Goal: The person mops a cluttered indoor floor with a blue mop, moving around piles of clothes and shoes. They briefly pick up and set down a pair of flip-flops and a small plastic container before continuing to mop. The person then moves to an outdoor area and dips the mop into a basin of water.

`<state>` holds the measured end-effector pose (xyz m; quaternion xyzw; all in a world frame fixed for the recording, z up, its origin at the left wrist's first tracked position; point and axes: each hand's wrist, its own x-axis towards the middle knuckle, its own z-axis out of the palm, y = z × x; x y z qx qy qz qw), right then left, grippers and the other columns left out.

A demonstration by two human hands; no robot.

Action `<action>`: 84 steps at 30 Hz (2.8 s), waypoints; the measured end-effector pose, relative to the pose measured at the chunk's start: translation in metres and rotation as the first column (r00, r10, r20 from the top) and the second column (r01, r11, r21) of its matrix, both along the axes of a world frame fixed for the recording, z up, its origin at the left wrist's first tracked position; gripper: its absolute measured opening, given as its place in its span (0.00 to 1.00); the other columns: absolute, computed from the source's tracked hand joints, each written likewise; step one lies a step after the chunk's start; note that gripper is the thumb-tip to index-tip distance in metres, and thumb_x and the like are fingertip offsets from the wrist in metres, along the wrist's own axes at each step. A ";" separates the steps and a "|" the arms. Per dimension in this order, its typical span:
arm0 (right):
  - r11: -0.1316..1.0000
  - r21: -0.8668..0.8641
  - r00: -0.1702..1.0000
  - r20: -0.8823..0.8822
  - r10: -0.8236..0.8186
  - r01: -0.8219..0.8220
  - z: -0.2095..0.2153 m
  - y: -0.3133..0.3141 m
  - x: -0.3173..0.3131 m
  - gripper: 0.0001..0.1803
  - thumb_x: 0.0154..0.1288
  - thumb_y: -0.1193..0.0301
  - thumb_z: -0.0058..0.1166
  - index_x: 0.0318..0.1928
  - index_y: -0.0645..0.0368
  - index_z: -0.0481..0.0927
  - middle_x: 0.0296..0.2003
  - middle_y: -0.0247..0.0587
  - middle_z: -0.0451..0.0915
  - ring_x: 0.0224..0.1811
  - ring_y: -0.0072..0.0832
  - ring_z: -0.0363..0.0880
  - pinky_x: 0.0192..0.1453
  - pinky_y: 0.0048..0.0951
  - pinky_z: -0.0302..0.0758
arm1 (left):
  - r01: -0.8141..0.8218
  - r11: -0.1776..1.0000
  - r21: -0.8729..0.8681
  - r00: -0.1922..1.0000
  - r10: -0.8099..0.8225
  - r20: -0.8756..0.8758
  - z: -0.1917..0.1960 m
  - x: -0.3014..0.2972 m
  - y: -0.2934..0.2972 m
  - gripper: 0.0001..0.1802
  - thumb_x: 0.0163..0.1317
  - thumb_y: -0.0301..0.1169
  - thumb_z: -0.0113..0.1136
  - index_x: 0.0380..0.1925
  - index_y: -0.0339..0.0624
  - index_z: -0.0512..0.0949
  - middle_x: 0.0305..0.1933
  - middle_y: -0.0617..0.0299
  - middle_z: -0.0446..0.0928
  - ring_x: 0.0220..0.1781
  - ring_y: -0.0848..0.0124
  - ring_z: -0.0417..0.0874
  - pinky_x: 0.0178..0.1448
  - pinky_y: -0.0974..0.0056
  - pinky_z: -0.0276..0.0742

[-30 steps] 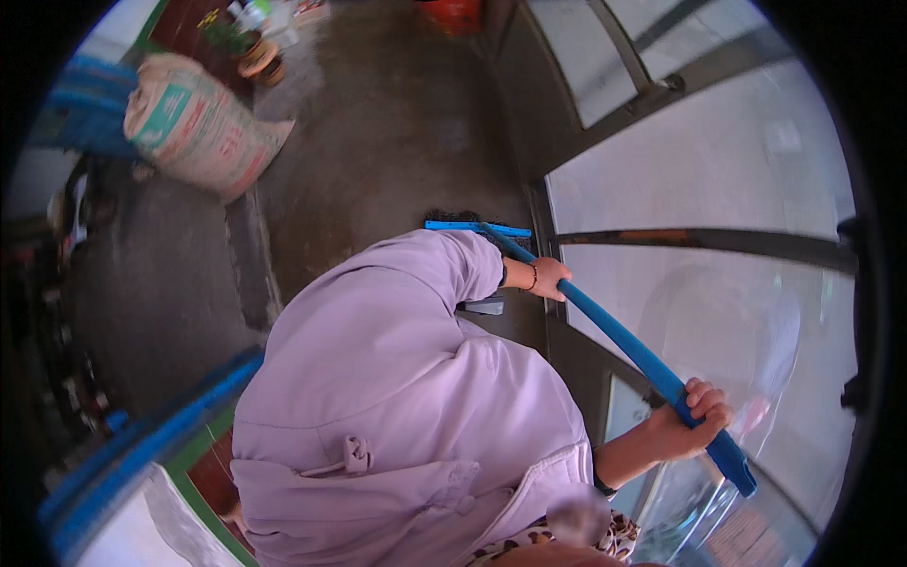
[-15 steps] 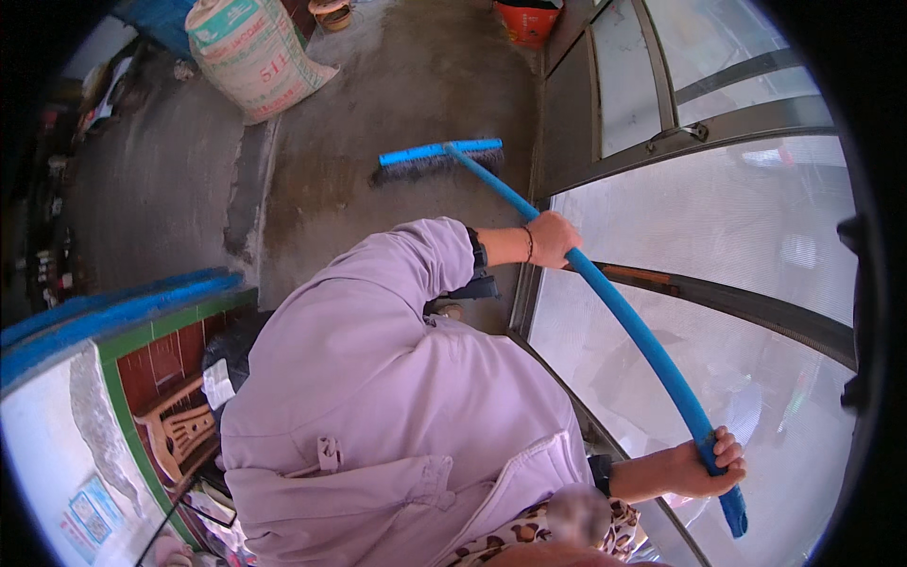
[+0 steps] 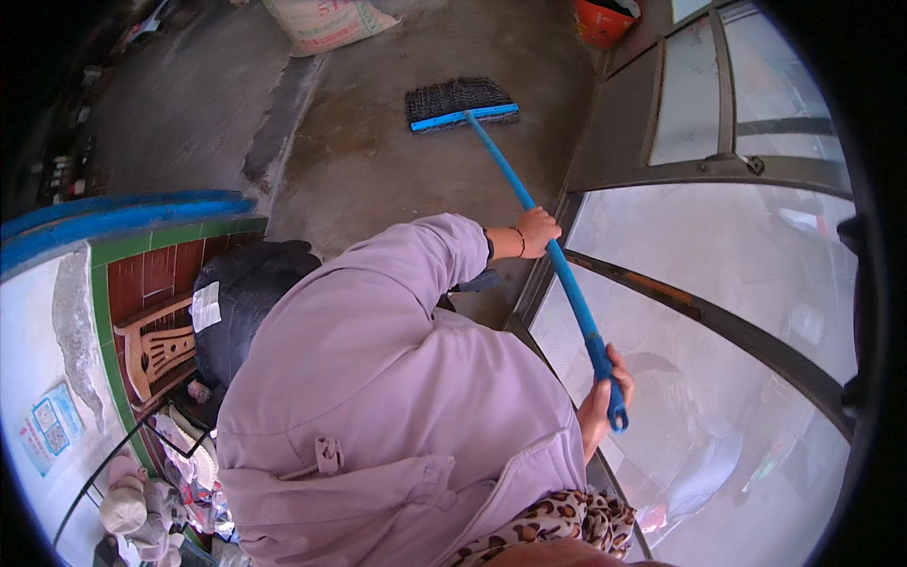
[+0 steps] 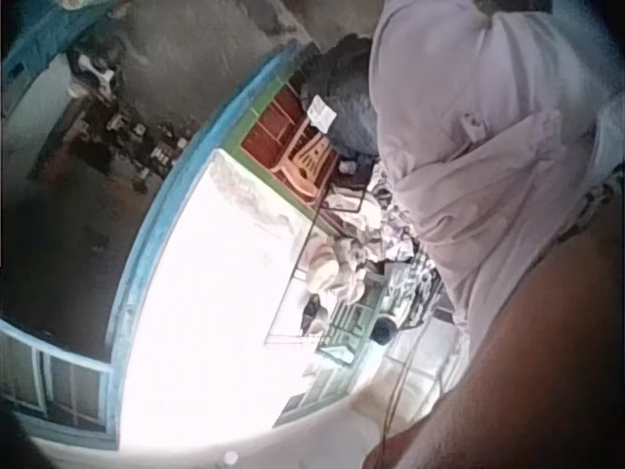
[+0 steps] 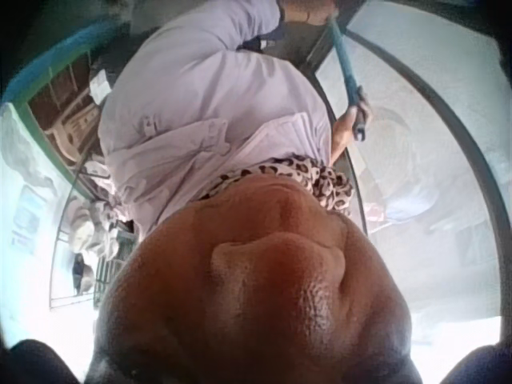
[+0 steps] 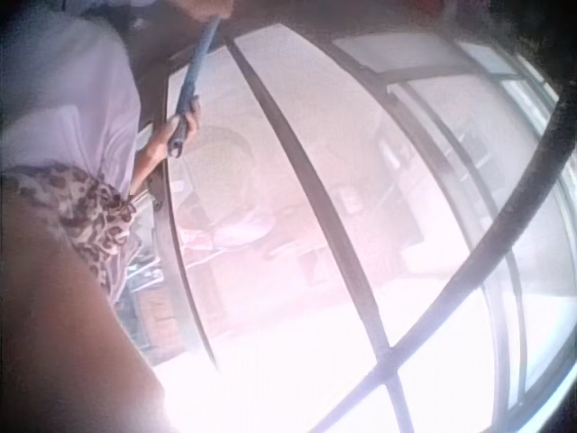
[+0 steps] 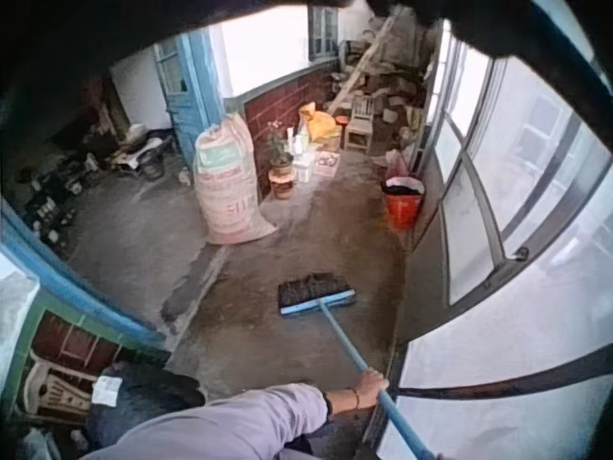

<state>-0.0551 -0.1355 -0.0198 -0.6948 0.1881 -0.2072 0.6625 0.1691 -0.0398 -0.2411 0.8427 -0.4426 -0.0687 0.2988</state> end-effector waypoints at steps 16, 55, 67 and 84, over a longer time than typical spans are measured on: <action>0.916 0.351 0.402 -0.823 0.401 -0.195 0.000 -0.011 0.020 0.26 0.57 0.72 0.48 0.56 0.63 0.59 0.40 0.38 0.73 0.39 0.19 0.69 0.44 0.20 0.67 | 0.490 0.869 -0.072 0.866 -0.494 -0.072 -0.079 0.006 0.011 0.08 0.34 0.33 0.58 0.15 0.48 0.69 0.18 0.63 0.70 0.27 0.62 0.73 0.33 0.58 0.64; 0.926 0.330 0.609 -0.701 0.370 -0.183 -0.163 0.033 0.264 0.29 0.60 0.72 0.42 0.61 0.54 0.51 0.24 0.30 0.70 0.22 0.16 0.69 0.24 0.16 0.68 | -0.456 0.853 0.255 -0.400 0.060 -0.915 -0.117 0.260 0.019 0.16 0.52 0.39 0.55 0.30 0.39 0.65 0.28 0.55 0.70 0.33 0.59 0.76 0.32 0.53 0.75; 0.909 0.372 0.684 -0.614 0.393 -0.189 -0.145 0.065 0.322 0.29 0.60 0.73 0.40 0.62 0.53 0.49 0.25 0.30 0.69 0.23 0.15 0.65 0.26 0.17 0.66 | -0.482 0.808 0.340 -0.259 0.239 -0.936 -0.122 0.306 0.019 0.15 0.54 0.29 0.51 0.39 0.40 0.60 0.34 0.54 0.67 0.34 0.59 0.75 0.33 0.52 0.77; 0.918 0.324 0.697 -0.605 0.386 -0.227 -0.244 0.095 0.826 0.30 0.61 0.70 0.39 0.62 0.44 0.47 0.19 0.35 0.66 0.14 0.21 0.64 0.14 0.24 0.64 | -0.567 0.791 0.229 -0.207 0.133 -0.969 -0.116 0.593 0.133 0.27 0.56 0.47 0.47 0.52 0.43 0.60 0.49 0.51 0.67 0.37 0.59 0.77 0.39 0.60 0.73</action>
